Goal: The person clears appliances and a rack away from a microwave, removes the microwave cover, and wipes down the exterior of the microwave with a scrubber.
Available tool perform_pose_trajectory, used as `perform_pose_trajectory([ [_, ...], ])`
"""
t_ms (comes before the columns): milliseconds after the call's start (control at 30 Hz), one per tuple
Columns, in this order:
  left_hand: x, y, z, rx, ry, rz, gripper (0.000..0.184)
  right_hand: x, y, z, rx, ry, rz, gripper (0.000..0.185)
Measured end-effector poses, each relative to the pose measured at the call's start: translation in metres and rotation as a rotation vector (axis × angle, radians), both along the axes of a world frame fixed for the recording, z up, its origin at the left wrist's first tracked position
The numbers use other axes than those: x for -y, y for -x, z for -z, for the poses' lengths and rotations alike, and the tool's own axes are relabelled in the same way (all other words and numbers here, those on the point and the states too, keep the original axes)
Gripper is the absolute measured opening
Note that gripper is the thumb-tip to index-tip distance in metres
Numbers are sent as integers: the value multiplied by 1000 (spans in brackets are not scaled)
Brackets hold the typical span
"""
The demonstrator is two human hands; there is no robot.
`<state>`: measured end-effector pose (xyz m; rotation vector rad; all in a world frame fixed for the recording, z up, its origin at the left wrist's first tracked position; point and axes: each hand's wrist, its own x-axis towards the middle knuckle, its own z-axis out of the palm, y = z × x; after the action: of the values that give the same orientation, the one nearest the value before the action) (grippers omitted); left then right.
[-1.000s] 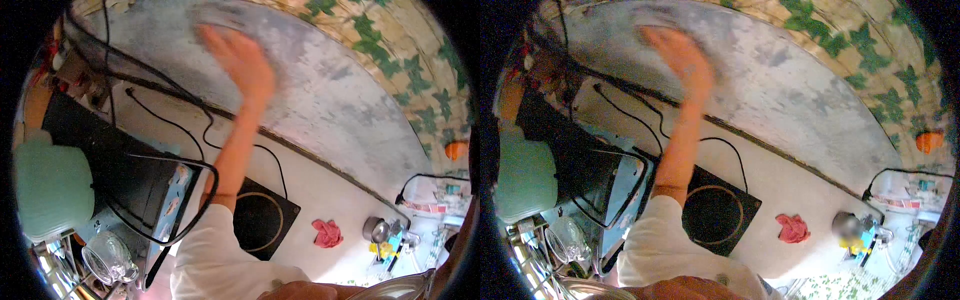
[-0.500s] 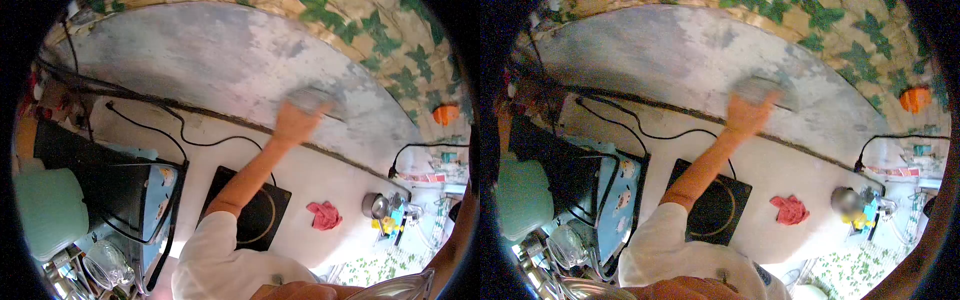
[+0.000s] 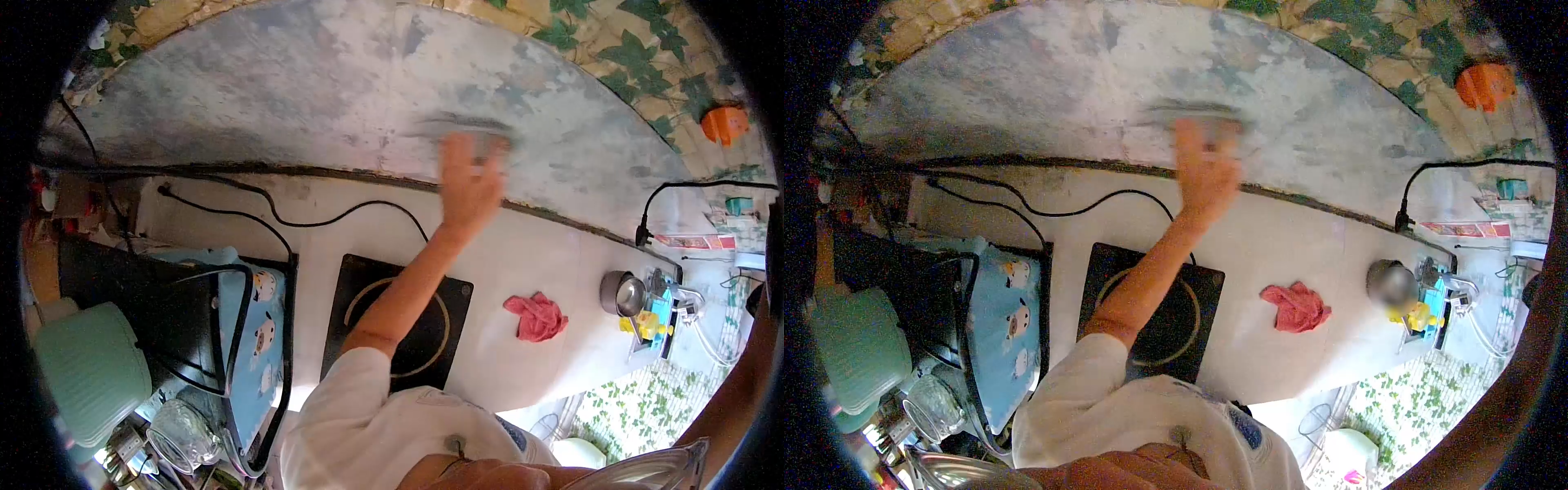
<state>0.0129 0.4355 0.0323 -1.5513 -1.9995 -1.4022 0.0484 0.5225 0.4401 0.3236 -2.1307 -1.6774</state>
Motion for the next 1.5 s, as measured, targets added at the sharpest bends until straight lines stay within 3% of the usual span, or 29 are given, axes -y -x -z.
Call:
perform_pose_trajectory([
  [33,-5,-15,-10,7,-10,184,55,0,-2,1,-3,3,4,41],
  [133,-19,-47,30,-106,-11,371,52,1,-7,0,-2,-15,26,42],
  [200,-7,-36,60,-157,169,316,45,2,-8,-1,-15,-20,34,42],
  [267,11,13,27,436,735,318,45,3,-10,-2,-26,-30,48,42],
  [367,-2,74,38,-14,-80,-390,45,2,-13,-1,-47,-21,56,42],
  [433,-12,111,-24,-137,-412,-364,45,1,-14,-2,-58,-12,57,42],
  [500,-26,99,-73,-164,-477,-218,44,0,-15,-2,-70,-7,55,42],
  [567,-39,58,-99,-266,-380,-193,44,0,-16,-4,-77,-3,54,43],
  [600,-43,34,-102,-229,-334,-39,40,1,-15,-4,-81,-3,55,43],
  [667,-39,-2,-93,-292,39,206,33,2,-17,-4,-85,-1,61,43],
  [733,-41,-10,-36,-479,176,263,30,4,-17,-6,-77,-18,60,43],
  [767,-43,-1,-5,-575,-10,241,29,4,-17,-8,-79,-30,61,43],
  [800,-38,12,6,-576,-12,230,29,5,-18,-9,-82,-37,68,43],
  [867,-13,35,20,-494,-135,39,58,2,-17,-10,-95,-44,76,44],
  [900,2,37,12,-503,-119,18,58,0,-15,-12,-106,-52,76,44],
  [967,37,37,-18,246,-194,50,34,1,-12,-16,-138,-57,73,44],
  [1000,53,36,-26,225,-198,19,34,3,-10,-19,-161,-62,69,44],
  [1067,91,27,-43,1450,-378,443,31,9,-6,-23,-218,-74,83,45],
  [1133,143,16,-74,1552,-384,494,29,16,3,-25,-303,-55,100,45],
  [1200,196,-4,-99,1828,-396,582,32,34,10,-8,-401,195,92,49],
  [1267,244,-20,-120,1792,-461,575,32,76,5,39,-163,974,-30,51],
  [1300,270,-30,-128,1827,-481,565,32,103,17,74,-115,1231,353,40],
  [1333,294,-39,-134,1852,-511,547,32,131,11,97,180,1312,335,43],
  [1367,316,-47,-138,1827,-540,547,31,136,1,159,267,1450,75,44],
  [1400,336,-54,-137,1796,-569,556,31,157,-8,198,509,1741,102,49],
  [1433,357,-66,-138,1773,-541,466,30,214,-37,202,610,2019,200,51],
  [1467,374,-76,-138,1756,-506,394,30,228,-50,254,718,2230,39,54],
  [1500,390,-85,-133,1763,-481,357,32,252,-67,278,865,2458,267,57],
])
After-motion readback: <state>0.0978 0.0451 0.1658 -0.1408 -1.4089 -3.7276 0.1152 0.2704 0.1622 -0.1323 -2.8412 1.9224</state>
